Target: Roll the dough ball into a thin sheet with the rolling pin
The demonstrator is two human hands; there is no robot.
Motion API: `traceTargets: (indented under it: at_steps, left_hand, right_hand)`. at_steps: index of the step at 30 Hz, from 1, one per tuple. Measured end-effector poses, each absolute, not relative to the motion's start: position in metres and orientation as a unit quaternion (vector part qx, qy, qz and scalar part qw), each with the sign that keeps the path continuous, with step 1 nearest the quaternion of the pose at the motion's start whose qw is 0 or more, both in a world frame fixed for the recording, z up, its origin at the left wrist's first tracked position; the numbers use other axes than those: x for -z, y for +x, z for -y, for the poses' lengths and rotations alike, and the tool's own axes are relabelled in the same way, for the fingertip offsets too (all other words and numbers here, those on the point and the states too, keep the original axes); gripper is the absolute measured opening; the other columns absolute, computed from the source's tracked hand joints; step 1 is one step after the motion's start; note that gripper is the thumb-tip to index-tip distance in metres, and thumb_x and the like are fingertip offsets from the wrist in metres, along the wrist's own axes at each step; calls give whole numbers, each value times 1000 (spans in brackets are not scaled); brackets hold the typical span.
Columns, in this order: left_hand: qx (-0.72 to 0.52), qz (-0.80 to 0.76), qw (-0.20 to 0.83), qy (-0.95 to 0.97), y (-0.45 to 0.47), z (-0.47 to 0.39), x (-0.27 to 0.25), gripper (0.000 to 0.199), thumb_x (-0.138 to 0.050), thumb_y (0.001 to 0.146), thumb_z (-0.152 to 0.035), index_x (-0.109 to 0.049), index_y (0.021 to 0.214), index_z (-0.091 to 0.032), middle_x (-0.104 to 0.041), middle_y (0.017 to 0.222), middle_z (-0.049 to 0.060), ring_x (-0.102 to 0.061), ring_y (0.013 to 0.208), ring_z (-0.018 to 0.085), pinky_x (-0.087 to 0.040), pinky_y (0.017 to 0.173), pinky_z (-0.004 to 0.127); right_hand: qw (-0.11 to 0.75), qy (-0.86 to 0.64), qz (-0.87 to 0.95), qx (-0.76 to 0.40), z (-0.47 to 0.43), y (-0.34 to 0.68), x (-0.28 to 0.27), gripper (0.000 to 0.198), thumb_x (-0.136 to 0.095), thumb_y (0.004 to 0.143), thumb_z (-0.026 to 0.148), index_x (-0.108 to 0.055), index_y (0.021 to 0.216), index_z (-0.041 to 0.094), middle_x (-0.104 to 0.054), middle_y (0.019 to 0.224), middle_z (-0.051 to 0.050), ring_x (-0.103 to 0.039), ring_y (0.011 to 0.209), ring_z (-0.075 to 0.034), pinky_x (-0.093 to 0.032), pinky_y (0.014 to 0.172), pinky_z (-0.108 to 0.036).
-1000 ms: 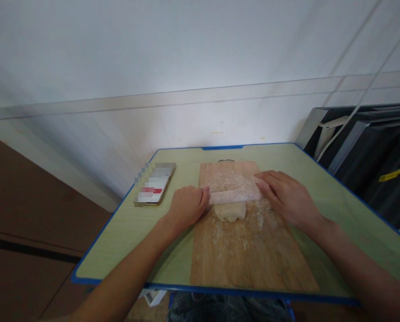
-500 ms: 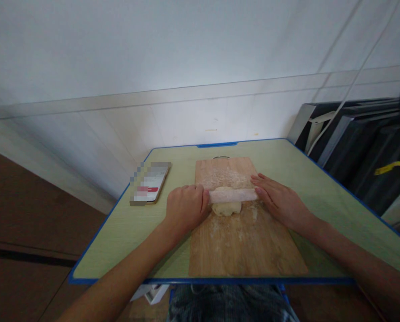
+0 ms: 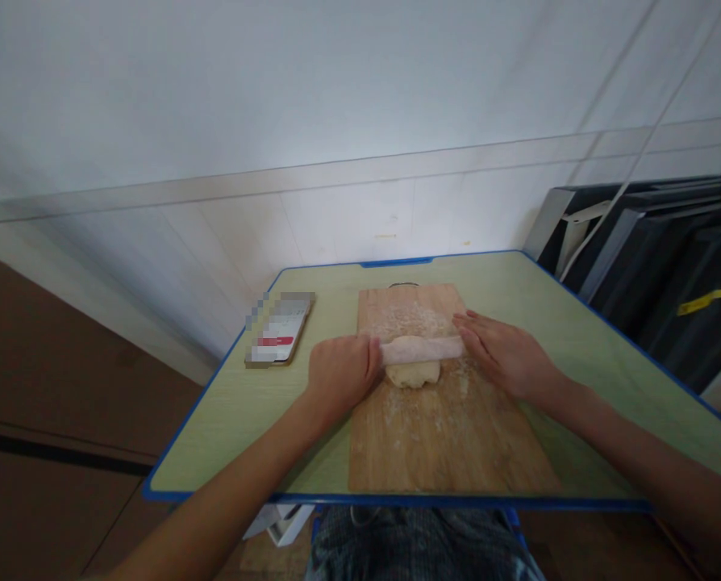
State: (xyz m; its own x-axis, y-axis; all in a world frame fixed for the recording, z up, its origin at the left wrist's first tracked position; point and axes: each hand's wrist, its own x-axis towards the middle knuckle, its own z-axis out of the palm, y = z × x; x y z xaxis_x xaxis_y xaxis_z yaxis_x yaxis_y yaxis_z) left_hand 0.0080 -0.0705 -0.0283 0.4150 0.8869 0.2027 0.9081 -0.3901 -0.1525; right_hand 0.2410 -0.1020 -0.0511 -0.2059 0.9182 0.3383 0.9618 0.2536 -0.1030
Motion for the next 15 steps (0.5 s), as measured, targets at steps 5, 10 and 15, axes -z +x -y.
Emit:
traceTargets:
  at_steps: [5,10,15]
  left_hand:
    - [38,537,116,-835,8,65,29,59,-15,91,-35,-68,73,-16,-68,71,13,-65,69,27,-42,55,33]
    - [38,545,107,-831,7,58,35,61,-12,92,-32,-68,73,-14,-68,70,14,-65,68,26,-42,55,33]
    - [30,537,109,-836,7,59,34,62,-12,92,-32,-68,72,-13,-67,69,15,-65,67,26,-42,54,34]
  right_hand:
    - [154,-603,781,46,108,246,46,46,-20,94,30,-64,97,15,-68,101,-9,-61,95,-20,-45,80,-31]
    - [53,-578,797,164,101,231,9,37,-29,91,24,-63,80,14,-66,86,-11,-60,86,-23,-40,77,-35]
    - [-28,-622,779,70,87,219,5,54,-18,94,36,-65,79,16,-68,83,-12,-63,78,-24,-40,61,-31]
